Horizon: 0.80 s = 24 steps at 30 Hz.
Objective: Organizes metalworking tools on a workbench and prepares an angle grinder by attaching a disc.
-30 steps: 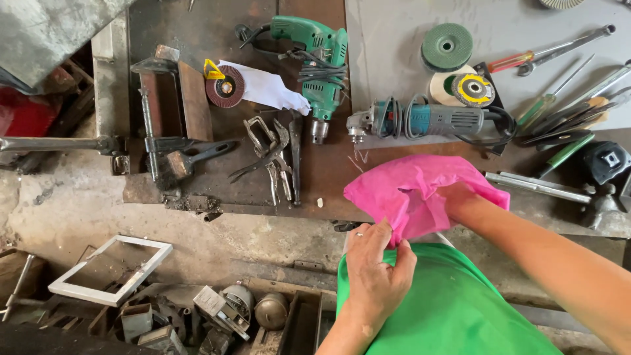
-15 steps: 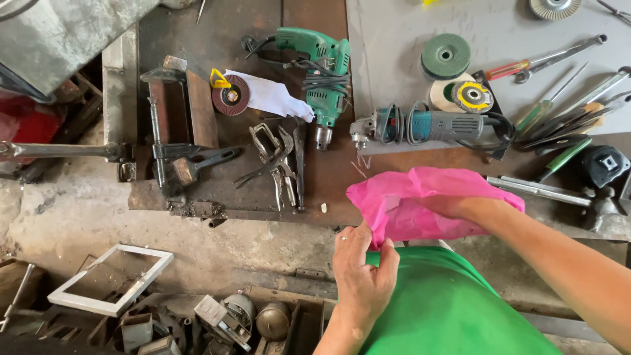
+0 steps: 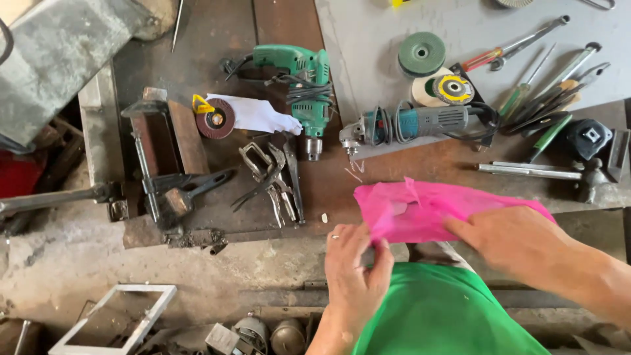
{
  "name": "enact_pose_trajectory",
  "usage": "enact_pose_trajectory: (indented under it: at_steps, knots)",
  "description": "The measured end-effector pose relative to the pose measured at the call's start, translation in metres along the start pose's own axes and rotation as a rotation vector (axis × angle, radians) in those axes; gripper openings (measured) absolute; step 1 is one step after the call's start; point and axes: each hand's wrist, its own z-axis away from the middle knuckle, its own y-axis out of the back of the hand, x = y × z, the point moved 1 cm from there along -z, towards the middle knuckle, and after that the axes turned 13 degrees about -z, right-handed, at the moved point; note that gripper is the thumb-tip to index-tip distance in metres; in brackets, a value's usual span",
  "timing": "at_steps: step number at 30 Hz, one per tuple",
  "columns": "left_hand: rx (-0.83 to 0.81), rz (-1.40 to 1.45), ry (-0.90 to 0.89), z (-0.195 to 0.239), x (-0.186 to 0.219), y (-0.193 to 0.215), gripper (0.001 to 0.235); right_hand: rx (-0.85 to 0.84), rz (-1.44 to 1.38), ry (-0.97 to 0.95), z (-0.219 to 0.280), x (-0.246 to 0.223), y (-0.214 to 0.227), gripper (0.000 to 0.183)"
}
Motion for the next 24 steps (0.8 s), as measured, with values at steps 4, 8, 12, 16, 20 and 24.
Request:
enact_pose_trajectory:
  at_steps: [4,8,12,16,20,24]
  knots:
    - [-0.255,0.045,-0.331,-0.003,0.044,0.005,0.009,0.353,-0.717,0.113,0.019,-0.035,0.033,0.075]
    - [-0.179,0.226,-0.432,0.005,0.093,0.003,0.019,0.630,-0.976,0.199,0.046,-0.028,0.002,0.037]
    - [-0.180,0.008,-0.401,0.056,0.050,-0.072,0.094,0.720,-1.428,0.390,0.099,-0.036,-0.024,0.037]
    - [-0.489,0.052,-0.408,0.099,0.046,-0.151,0.045,0.644,-2.295,-0.017,0.134,-0.018,-0.098,0.015]
    - [-0.523,0.070,-0.005,0.124,0.085,-0.192,0.019,0.905,-2.098,0.161,0.188,0.042,-0.158,0.010]
    - [-0.760,0.044,0.178,0.157,0.108,-0.241,0.031,1.066,-2.181,-0.037,0.159,0.077,-0.306,0.006]
